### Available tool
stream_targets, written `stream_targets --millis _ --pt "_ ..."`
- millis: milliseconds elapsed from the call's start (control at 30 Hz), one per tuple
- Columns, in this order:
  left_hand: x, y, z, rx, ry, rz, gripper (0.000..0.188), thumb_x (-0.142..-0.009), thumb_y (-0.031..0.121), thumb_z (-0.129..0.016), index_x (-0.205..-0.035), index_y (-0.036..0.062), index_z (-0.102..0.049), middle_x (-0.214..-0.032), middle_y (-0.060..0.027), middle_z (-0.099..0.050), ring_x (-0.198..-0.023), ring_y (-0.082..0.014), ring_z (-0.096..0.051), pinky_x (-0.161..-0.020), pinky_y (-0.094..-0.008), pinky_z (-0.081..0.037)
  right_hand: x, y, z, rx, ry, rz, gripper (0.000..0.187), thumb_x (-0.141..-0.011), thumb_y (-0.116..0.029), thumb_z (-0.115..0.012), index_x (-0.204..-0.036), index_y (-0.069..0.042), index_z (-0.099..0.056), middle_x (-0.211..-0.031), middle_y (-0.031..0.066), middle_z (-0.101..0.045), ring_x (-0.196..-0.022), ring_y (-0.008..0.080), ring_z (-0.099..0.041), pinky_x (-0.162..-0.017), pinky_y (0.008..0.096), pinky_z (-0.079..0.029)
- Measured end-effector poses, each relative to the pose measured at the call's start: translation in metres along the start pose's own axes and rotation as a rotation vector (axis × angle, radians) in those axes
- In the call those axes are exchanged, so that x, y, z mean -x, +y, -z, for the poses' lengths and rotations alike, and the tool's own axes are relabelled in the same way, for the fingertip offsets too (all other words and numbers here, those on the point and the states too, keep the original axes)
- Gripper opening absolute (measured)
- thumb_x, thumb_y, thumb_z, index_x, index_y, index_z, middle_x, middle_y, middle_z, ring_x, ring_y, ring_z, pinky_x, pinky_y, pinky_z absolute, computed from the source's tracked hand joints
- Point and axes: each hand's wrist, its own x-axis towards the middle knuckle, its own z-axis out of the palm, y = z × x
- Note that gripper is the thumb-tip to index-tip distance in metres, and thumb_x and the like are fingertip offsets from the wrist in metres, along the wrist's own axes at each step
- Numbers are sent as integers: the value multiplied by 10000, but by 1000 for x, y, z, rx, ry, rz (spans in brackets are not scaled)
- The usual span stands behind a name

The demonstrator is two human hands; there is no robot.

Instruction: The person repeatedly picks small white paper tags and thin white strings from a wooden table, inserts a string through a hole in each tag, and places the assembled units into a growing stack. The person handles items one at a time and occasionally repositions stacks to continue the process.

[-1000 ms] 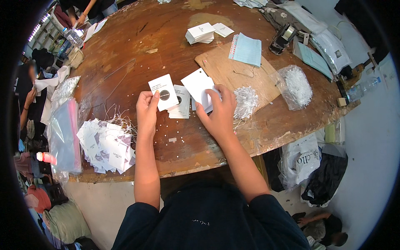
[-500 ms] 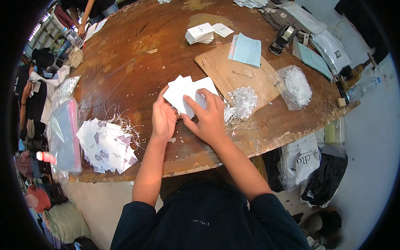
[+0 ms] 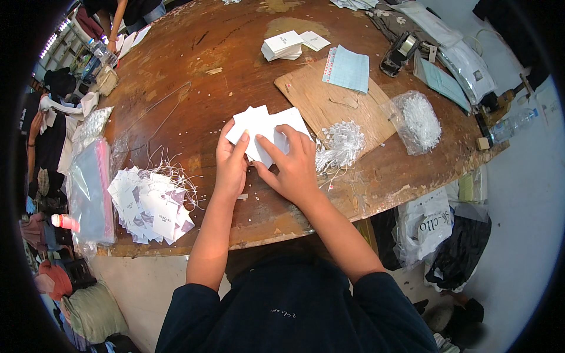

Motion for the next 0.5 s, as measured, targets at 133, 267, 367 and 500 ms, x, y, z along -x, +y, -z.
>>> stream_targets --millis 133,267,367,500 --pt "1 1 -2 -3 12 10 510 -1030 181 -600 -1467 5 -402 -1226 -107 -633 -976 -96 -643 -682 -232 -562 1 0 0 -1 -5 -2 542 -729 -271 -828 -1248 -178 -704 -1284 150 -541 -1133 337 -514 -957 440 -372" --pt "1 1 -2 9 3 -13 510 -1030 176 -601 -1467 5 -403 -1238 -111 -632 -991 -102 -642 -723 -238 -552 1 1 0 -6 -9 1 551 -728 -273 -831 -1255 -181 -700 -1286 150 -539 -1135 335 -512 -955 439 -369" --pt "0 1 -1 -2 -1 -17 512 -1028 176 -605 -1465 2 -404 -1240 -109 -631 -1004 -101 -638 -712 -233 -548 1 1 1 -5 -14 1 555 -726 -273 -833 -1256 -182 -698 -1288 150 -538 -1134 333 -511 -952 440 -369" --pt "0 0 0 7 -6 -16 513 -1025 174 -609 -1461 -4 -406 -1236 -108 -636 -1009 -98 -636 -711 -228 -545 1 1 0 -9 -8 3 554 -723 -272 -835 -1252 -182 -698 -1287 150 -538 -1132 332 -513 -951 441 -370"
